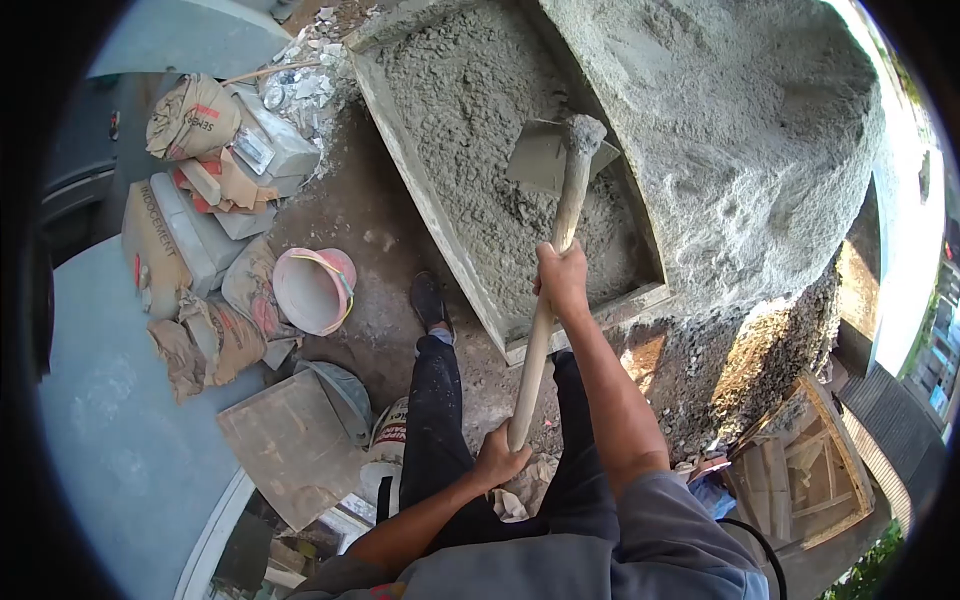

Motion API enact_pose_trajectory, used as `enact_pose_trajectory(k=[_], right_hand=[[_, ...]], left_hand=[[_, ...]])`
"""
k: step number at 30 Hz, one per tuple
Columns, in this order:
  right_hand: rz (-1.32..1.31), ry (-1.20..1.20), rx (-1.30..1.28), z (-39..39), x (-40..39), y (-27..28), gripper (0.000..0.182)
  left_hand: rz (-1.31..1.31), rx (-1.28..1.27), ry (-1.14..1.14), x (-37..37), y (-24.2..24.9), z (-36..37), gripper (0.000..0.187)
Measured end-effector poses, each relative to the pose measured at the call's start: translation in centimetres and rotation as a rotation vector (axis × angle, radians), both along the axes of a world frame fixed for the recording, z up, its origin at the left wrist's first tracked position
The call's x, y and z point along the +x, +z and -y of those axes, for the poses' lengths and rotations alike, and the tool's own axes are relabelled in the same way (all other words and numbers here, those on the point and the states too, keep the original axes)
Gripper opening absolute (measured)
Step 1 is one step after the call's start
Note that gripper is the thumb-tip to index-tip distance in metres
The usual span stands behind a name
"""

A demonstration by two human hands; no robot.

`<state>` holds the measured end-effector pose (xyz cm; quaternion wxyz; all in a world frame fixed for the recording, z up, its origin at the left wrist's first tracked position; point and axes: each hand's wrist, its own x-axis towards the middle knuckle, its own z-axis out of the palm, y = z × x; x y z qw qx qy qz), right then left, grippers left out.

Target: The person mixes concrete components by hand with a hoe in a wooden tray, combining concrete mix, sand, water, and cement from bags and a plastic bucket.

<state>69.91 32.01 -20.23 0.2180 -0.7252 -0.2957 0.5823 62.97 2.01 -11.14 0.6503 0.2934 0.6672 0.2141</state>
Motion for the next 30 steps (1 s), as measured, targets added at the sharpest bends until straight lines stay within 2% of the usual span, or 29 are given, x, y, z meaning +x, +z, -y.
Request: enact_pose_trajectory(k=[1, 4, 7, 10, 12, 16, 17, 19, 22, 24, 28, 30], right_hand=[[0.012, -0.041, -0.013, 0.9, -0.4, -1.6, 0.019], [0.057, -0.013, -0.233, 1.4, 0.9, -10.4, 0.021], [0.053, 0.105, -0.395, -0.8, 3.8, -13.2, 0.029], [0.137, 0.417, -0.381, -0.4, 5.8, -7.8, 0.041], [0.118, 0.459, -0.317, 1.9, 8.6, -1.2, 0.044], [0.18, 0.495, -0.15, 7.1, 19.3, 6.3, 0.036], [0.201, 0.431, -0.187, 8.0, 22.3, 7.7, 0.034], [0.22, 0.304, -0.292, 12.1, 29.3, 8.7, 0.031], [0.26, 0.062, -0.405, 17.8, 36.9, 12.3, 0.027], [0.258, -0.091, -0.49, 22.7, 42.5, 10.8, 0.03], [0.221, -0.166, -0.544, 27.6, 44.2, 11.9, 0.034], [0.173, -0.193, -0.507, 29.4, 42.0, 12.6, 0.036]], left_hand=[[-0.001, 0.01, -0.003, -0.6, -0.1, 0.3, 0.034], [-0.032, -0.199, -0.094, -0.6, -1.5, -2.8, 0.032], [-0.056, -0.247, -0.172, 0.4, 0.3, -11.0, 0.026], [-0.079, -0.269, -0.177, 0.5, 2.2, -15.9, 0.027], [-0.111, -0.277, -0.22, 0.6, 2.0, -16.2, 0.029], [-0.192, -0.245, -0.24, 0.8, 0.7, -15.0, 0.041], [-0.344, -0.15, -0.311, 0.7, 0.4, -14.6, 0.053], [-0.308, -0.19, -0.328, 0.2, 3.4, -14.6, 0.061], [-0.242, -0.167, -0.36, -1.6, 3.2, -14.3, 0.082], [-0.239, -0.14, -0.39, -3.0, 4.8, -14.1, 0.086], [-0.281, -0.055, -0.235, -7.8, 7.0, -13.8, 0.058], [-0.221, -0.011, -0.01, -11.6, 7.6, -12.8, 0.041]])
